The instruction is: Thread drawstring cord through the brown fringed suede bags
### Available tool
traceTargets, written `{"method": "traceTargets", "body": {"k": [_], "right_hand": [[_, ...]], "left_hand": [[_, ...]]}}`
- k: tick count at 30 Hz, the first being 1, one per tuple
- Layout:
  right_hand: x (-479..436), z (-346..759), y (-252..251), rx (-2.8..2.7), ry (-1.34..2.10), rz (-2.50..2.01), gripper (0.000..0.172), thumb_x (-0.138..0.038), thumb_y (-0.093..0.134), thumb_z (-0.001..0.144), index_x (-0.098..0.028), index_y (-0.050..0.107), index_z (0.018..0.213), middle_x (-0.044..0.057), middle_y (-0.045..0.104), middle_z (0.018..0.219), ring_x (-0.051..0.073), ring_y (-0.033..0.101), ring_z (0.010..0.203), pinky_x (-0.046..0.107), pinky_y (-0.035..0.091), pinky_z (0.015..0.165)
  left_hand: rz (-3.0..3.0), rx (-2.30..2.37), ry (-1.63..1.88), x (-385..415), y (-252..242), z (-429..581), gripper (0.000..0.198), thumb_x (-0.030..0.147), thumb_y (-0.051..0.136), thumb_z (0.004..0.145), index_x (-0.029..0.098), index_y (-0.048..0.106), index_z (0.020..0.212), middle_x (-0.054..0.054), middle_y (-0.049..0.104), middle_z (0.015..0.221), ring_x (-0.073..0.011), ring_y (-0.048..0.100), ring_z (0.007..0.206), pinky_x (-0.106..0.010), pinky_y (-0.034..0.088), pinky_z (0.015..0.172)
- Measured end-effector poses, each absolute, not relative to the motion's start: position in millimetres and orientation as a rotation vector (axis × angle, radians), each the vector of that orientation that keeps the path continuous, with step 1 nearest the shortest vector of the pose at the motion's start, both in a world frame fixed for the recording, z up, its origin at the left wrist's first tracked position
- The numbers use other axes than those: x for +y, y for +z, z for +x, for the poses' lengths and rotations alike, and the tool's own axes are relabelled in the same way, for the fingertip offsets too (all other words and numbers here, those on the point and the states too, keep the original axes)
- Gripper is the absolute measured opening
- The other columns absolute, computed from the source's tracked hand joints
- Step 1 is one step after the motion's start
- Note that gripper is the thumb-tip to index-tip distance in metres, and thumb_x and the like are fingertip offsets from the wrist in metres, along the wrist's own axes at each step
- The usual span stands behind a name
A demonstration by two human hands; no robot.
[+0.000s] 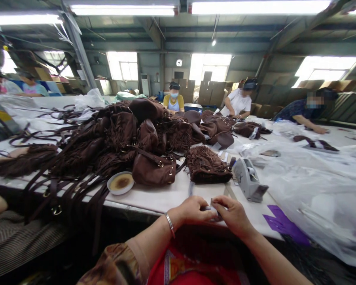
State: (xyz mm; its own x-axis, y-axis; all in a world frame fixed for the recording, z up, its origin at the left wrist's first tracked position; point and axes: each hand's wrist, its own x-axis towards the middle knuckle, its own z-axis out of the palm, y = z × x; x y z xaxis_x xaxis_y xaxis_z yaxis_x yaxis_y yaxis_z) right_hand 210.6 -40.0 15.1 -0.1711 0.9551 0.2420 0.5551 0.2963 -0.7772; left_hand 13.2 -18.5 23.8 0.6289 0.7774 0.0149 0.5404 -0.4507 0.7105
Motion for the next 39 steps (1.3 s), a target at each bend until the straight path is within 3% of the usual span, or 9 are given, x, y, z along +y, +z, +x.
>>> {"method": "traceTargets", "body": {"k": [6,10,16,20,23,26,31,35,39], "right_hand": [[-39,213,22,-1.818,0.788,-1.405,0.028,-0.037,0.061,0.086,-0.020,0.069,0.107,0.002,0.073,0.082,0.019,0.067,0.076,0.030,0.052,0.072],[-34,220,41,-2.111,0.673,-1.338,0.019,-0.028,0.055,0.090,-0.021,0.073,0.087,0.003,0.073,0.086,0.018,0.065,0.082,0.030,0.048,0.078],[-36,217,55,-2.454,0.071,-1.197,0.023,-0.016,0.056,0.090,-0.018,0.066,0.070,0.005,0.060,0.076,0.018,0.055,0.075,0.031,0.040,0.071],[-46,217,46,-2.588,-0.312,-0.926,0.021,-0.018,0.055,0.094,-0.018,0.063,0.075,0.006,0.058,0.075,0.020,0.047,0.073,0.035,0.035,0.070],[-47,224,46,-2.668,-0.169,-0.840,0.021,-0.018,0.050,0.097,-0.017,0.065,0.082,0.006,0.061,0.080,0.020,0.050,0.078,0.034,0.037,0.073],[-40,230,54,-2.628,0.191,-0.933,0.025,-0.019,0.050,0.097,-0.018,0.065,0.076,0.005,0.062,0.080,0.019,0.055,0.080,0.032,0.041,0.075],[-24,230,68,-2.459,0.698,-1.266,0.019,-0.010,0.060,0.080,-0.019,0.068,0.065,0.000,0.064,0.070,0.014,0.060,0.070,0.025,0.043,0.067],[-20,227,66,-2.442,0.701,-1.358,0.013,-0.010,0.065,0.073,-0.020,0.074,0.075,0.000,0.066,0.074,0.015,0.061,0.072,0.025,0.042,0.066],[-20,227,60,-2.590,0.676,-1.301,0.016,-0.013,0.064,0.078,-0.023,0.076,0.075,0.000,0.064,0.076,0.015,0.060,0.071,0.024,0.040,0.067]], "left_hand": [[2.096,1.085,0.491,-19,16,23,0.035,0.039,0.060,0.084,0.012,0.067,0.063,0.003,0.050,0.057,-0.0088,0.040,0.056,-0.024,0.029,0.055],[2.248,1.087,0.475,-20,22,25,0.030,0.038,0.063,0.084,0.014,0.072,0.068,0.000,0.059,0.066,-0.0100,0.044,0.061,-0.024,0.032,0.060],[2.283,1.113,0.482,-19,21,30,0.031,0.039,0.064,0.084,0.014,0.073,0.069,-0.002,0.063,0.067,-0.0103,0.045,0.059,-0.025,0.031,0.057],[2.301,1.102,0.475,-17,18,30,0.036,0.041,0.061,0.087,0.013,0.072,0.066,-0.003,0.063,0.062,-0.0102,0.043,0.056,-0.025,0.029,0.056],[2.337,1.089,0.445,-19,21,28,0.035,0.041,0.062,0.086,0.014,0.075,0.069,-0.004,0.065,0.065,-0.0113,0.045,0.057,-0.026,0.029,0.056],[2.372,1.086,0.437,-23,26,30,0.031,0.042,0.062,0.086,0.016,0.078,0.077,-0.005,0.067,0.071,-0.0134,0.049,0.061,-0.027,0.030,0.058],[2.479,1.064,0.391,-29,33,34,0.027,0.040,0.064,0.084,0.019,0.080,0.085,-0.005,0.067,0.074,-0.0167,0.056,0.066,-0.028,0.033,0.059],[2.548,1.047,0.368,-30,35,32,0.027,0.041,0.064,0.085,0.019,0.079,0.087,-0.007,0.069,0.079,-0.0191,0.061,0.071,-0.029,0.037,0.063],[2.600,1.057,0.364,-30,34,32,0.029,0.042,0.062,0.087,0.019,0.078,0.086,-0.008,0.068,0.080,-0.0208,0.062,0.073,-0.030,0.039,0.067]]}}
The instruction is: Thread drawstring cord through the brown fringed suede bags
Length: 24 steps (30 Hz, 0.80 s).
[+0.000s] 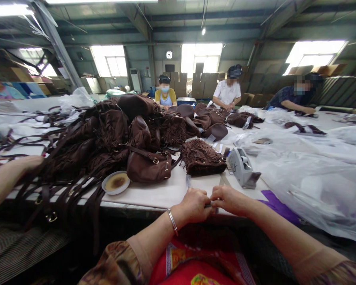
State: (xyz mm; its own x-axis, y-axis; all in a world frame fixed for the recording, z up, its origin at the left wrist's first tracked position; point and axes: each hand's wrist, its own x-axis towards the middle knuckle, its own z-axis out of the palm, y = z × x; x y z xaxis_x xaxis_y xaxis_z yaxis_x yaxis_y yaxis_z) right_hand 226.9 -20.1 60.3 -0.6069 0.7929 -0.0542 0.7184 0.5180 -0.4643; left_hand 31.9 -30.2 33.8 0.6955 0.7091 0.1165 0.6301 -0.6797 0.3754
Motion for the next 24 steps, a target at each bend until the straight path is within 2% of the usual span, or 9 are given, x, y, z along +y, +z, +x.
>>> {"method": "traceTargets", "body": {"k": [5,10,15,21,24], "right_hand": [[-23,228,56,-2.631,0.658,-1.264,0.020,-0.010,0.060,0.079,-0.019,0.071,0.065,0.001,0.061,0.071,0.014,0.058,0.069,0.024,0.040,0.066],[-33,227,43,-2.604,0.446,-1.267,0.024,-0.017,0.056,0.090,-0.017,0.066,0.068,0.003,0.061,0.073,0.015,0.057,0.071,0.026,0.040,0.067],[-39,227,33,-2.607,0.213,-1.265,0.027,-0.016,0.051,0.093,-0.016,0.065,0.070,0.006,0.062,0.077,0.018,0.057,0.077,0.029,0.040,0.072],[-41,229,31,-2.689,-0.001,-1.217,0.014,-0.012,0.060,0.086,-0.017,0.065,0.073,0.006,0.060,0.077,0.020,0.054,0.075,0.031,0.038,0.069],[-44,228,27,-2.662,-0.204,-1.142,0.014,-0.009,0.062,0.084,-0.017,0.063,0.073,0.006,0.059,0.077,0.021,0.050,0.075,0.033,0.036,0.068]], "left_hand": [[2.569,1.080,0.348,-28,29,32,0.029,0.045,0.064,0.086,0.020,0.078,0.087,-0.007,0.065,0.078,-0.0211,0.060,0.077,-0.032,0.040,0.072],[2.452,1.088,0.327,-24,24,26,0.035,0.053,0.067,0.083,0.022,0.077,0.095,-0.008,0.060,0.093,-0.0244,0.057,0.093,-0.032,0.042,0.079],[2.397,1.020,0.302,-19,18,27,0.031,0.047,0.064,0.085,0.019,0.077,0.090,-0.007,0.057,0.090,-0.0195,0.055,0.085,-0.028,0.044,0.076],[2.353,1.092,0.314,-18,14,35,0.029,0.044,0.064,0.084,0.017,0.076,0.079,-0.005,0.054,0.083,-0.0182,0.053,0.079,-0.028,0.042,0.071],[2.351,1.092,0.317,-18,17,37,0.028,0.040,0.063,0.085,0.016,0.074,0.076,-0.005,0.053,0.077,-0.0178,0.052,0.077,-0.027,0.042,0.072]]}}
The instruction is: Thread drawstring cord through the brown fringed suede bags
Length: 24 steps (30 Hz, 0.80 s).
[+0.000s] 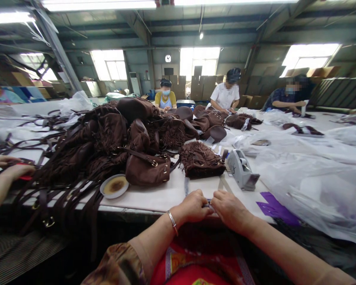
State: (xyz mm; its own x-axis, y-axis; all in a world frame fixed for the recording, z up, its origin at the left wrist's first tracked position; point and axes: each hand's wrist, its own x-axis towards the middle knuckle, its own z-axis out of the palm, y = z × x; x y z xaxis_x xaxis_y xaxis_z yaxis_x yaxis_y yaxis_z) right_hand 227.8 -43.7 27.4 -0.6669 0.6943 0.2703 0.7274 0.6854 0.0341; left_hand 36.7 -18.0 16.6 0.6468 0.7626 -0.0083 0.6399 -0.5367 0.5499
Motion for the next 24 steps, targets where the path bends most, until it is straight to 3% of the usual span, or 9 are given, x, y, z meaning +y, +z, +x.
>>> {"method": "traceTargets", "body": {"k": [7,13,20,24], "right_hand": [[-56,224,27,-2.514,-0.354,-1.047,0.021,-0.011,0.053,0.092,-0.018,0.061,0.074,0.006,0.055,0.075,0.022,0.045,0.073,0.036,0.035,0.068],[-66,230,21,-2.524,-0.298,-1.003,0.025,-0.015,0.046,0.097,-0.012,0.062,0.116,0.009,0.061,0.090,0.023,0.051,0.084,0.038,0.041,0.079],[-63,229,14,-2.387,-0.448,-0.970,0.025,-0.011,0.048,0.097,-0.012,0.064,0.116,0.008,0.064,0.084,0.022,0.053,0.079,0.038,0.040,0.075],[-63,224,17,-2.334,-0.440,-0.956,0.022,-0.013,0.049,0.097,-0.013,0.067,0.110,0.008,0.064,0.082,0.021,0.054,0.076,0.037,0.042,0.073]], "left_hand": [[2.228,1.113,0.444,-18,15,35,0.029,0.037,0.064,0.083,0.014,0.068,0.065,-0.002,0.052,0.071,-0.0149,0.048,0.072,-0.025,0.040,0.067],[2.060,1.130,0.536,-16,10,36,0.034,0.038,0.060,0.083,0.013,0.062,0.059,0.000,0.051,0.069,-0.0114,0.045,0.065,-0.024,0.036,0.061],[1.864,1.054,0.518,-11,22,30,0.038,0.044,0.061,0.080,0.014,0.060,0.057,0.001,0.048,0.060,-0.0128,0.046,0.065,-0.024,0.035,0.059],[1.773,1.095,0.587,-11,24,32,0.040,0.049,0.059,0.082,0.014,0.060,0.062,0.000,0.052,0.066,-0.0132,0.048,0.066,-0.024,0.037,0.060]]}}
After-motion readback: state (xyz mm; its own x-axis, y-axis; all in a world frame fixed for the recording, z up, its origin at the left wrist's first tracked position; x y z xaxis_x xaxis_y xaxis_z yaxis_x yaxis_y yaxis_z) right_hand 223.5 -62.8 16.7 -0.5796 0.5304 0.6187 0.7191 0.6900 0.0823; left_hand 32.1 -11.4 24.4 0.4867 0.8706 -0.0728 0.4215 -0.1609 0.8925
